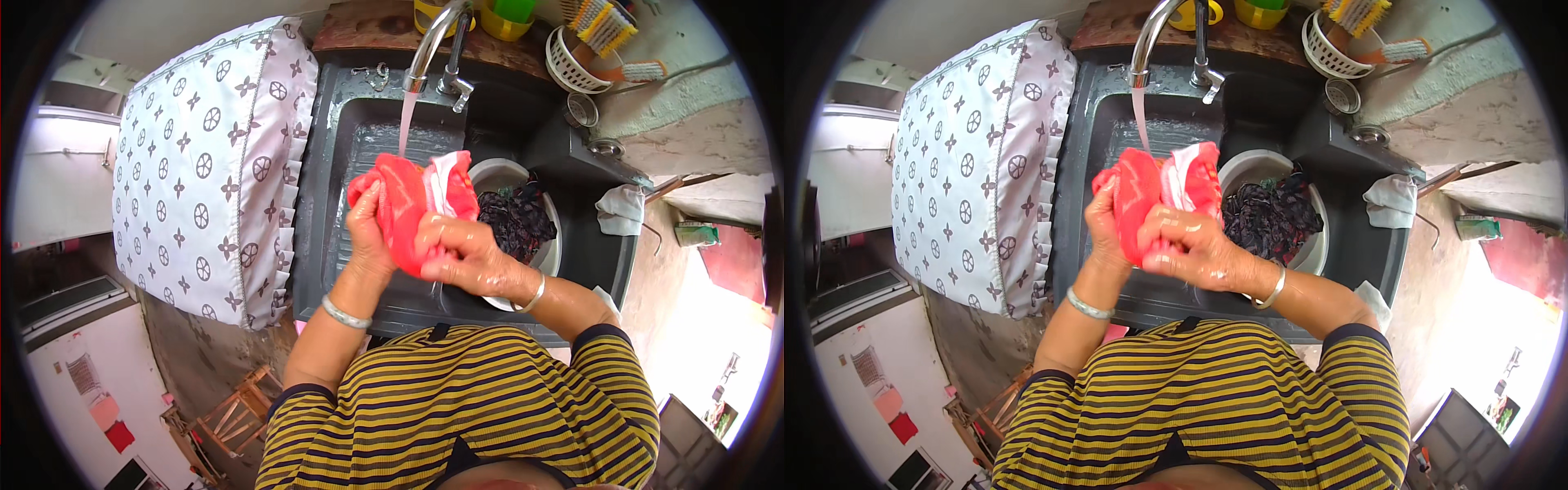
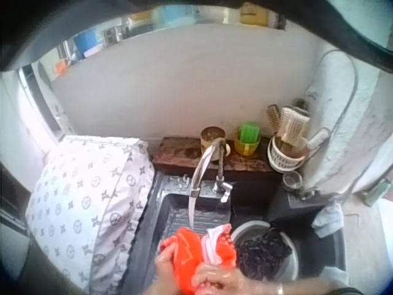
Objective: Hand washing clothes in a sink and hanging them to dry.
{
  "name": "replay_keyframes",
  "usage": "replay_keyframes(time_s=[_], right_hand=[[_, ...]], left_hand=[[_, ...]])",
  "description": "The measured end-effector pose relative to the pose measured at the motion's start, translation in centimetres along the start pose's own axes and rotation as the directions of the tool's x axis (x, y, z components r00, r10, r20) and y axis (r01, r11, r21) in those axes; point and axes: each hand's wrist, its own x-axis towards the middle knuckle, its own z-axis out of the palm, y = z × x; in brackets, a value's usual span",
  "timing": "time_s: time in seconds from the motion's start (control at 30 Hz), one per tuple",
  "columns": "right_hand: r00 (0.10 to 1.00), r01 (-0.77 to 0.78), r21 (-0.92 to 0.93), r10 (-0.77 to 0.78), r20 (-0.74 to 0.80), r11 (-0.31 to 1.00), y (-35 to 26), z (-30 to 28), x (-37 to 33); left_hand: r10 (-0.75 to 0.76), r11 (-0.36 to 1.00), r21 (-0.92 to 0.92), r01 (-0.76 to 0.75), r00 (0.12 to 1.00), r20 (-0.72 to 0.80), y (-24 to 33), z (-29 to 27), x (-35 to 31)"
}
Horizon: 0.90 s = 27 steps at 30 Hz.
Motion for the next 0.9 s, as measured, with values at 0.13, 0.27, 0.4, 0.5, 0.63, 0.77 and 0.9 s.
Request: replay_keyframes(time_s=[0.13, 0.27, 0.4, 0.5, 0.63, 0.77, 0.9], right_hand=[[0.975, -0.007, -0.019, 0.011, 0.222, 1.000, 2.6, -2.3, -0.9], [0.828, -0.377, 0.058, 0.365, -0.427, 0.924, 10.5, -6.6, 1.0], [0.773, -0.343, -0.384, 0.025, -0.634, 0.857, 18.7, -7.0, 6.6], [0.923, -0.297, -0.414, 0.147, -0.357, 0.861, 19.7, -4.1, 9.9], [0.901, -0.394, -0.805, 0.014, -0.434, 0.443, 21.0, -2.6, 10.1], [0.995, -0.100, -0.796, 0.062, -0.079, 0.597, 14.6, -0.8, 7.8], [0.928, 0.167, -0.881, -0.373, -0.011, 0.442, 14.1, 2.4, 3.3]], left_hand=[[-0.226, 0.974, 0.056, 0.219, 0.946, 0.231, 3.5, 0.7, -0.8], [-0.315, 0.882, 0.421, 0.213, 0.930, 0.189, 1.1, -3.3, 0.5], [0.041, -0.244, 0.961, -0.131, 0.989, 0.145, -2.8, -5.6, 0.2], [0.067, -0.623, 0.737, -0.263, 0.920, 0.385, -3.7, -4.9, -1.4], [0.093, -0.543, 0.831, -0.122, 0.975, 0.204, -4.3, -7.0, -0.6], [0.051, -0.573, 0.819, -0.036, 0.995, 0.080, -3.3, -8.2, 1.1], [-0.065, -0.625, 0.775, -0.095, 0.995, 0.069, -3.1, -5.2, 0.6]])
